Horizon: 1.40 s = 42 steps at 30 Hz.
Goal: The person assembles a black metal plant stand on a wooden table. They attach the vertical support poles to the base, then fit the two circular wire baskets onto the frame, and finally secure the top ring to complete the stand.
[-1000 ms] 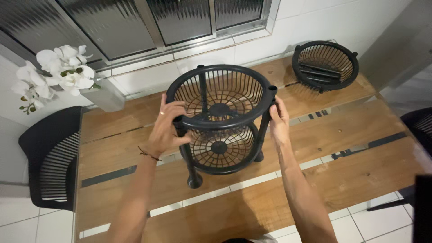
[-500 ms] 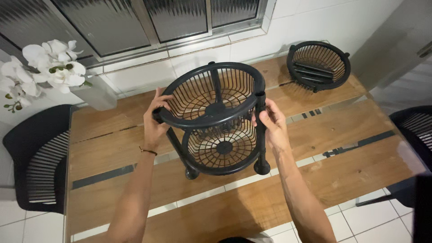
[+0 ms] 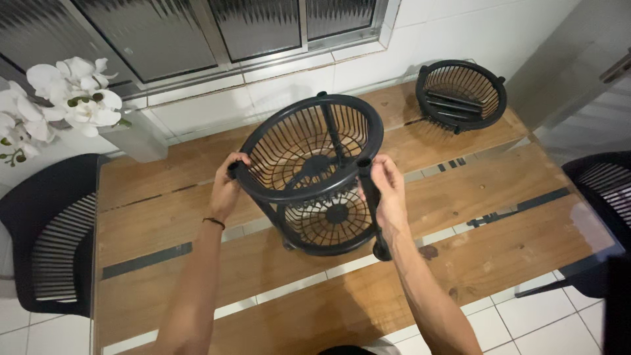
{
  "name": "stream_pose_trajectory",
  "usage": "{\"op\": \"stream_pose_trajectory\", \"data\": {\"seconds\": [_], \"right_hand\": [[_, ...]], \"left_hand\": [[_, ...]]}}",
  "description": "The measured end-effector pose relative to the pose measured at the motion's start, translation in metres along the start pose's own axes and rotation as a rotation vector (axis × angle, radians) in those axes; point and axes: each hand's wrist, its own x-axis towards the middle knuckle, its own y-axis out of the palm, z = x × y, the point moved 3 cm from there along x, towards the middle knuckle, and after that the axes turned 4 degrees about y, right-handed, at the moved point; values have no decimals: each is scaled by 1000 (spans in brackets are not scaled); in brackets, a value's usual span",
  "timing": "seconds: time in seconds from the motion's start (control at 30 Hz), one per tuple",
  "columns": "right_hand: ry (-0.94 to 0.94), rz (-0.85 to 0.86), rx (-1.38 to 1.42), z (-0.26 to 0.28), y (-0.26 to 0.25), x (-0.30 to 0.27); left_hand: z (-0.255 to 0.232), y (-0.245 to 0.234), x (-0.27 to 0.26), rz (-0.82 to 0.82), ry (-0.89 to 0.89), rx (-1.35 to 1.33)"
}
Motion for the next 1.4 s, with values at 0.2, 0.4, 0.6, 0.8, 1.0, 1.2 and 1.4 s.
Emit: {"op": "stream_pose_trajectory", "data": {"seconds": [0.2,0.4,0.6,0.8,1.0,1.2,1.4], "right_hand": [[84,12,-47,9,46,-46],[114,-59,29,7,86,-84],[111,-233,4,-5,102,-111],[138,-127,-566,9,81,-123],[-427,18,-1194,61,83,-82],[-364,335,-1346,37,114,-46],[-380,322,-1325,26,110,-50]], "left_hand": [[28,-8,1,-86,-43,-399],[55,-2,2,6,-58,-535],[95,5,-10,77,-180,-508],[120,19,-39,50,-339,-786],[143,13,-57,76,-421,-833],[157,17,-64,81,-589,-927],[35,25,-81,-327,-6,-239]]}}
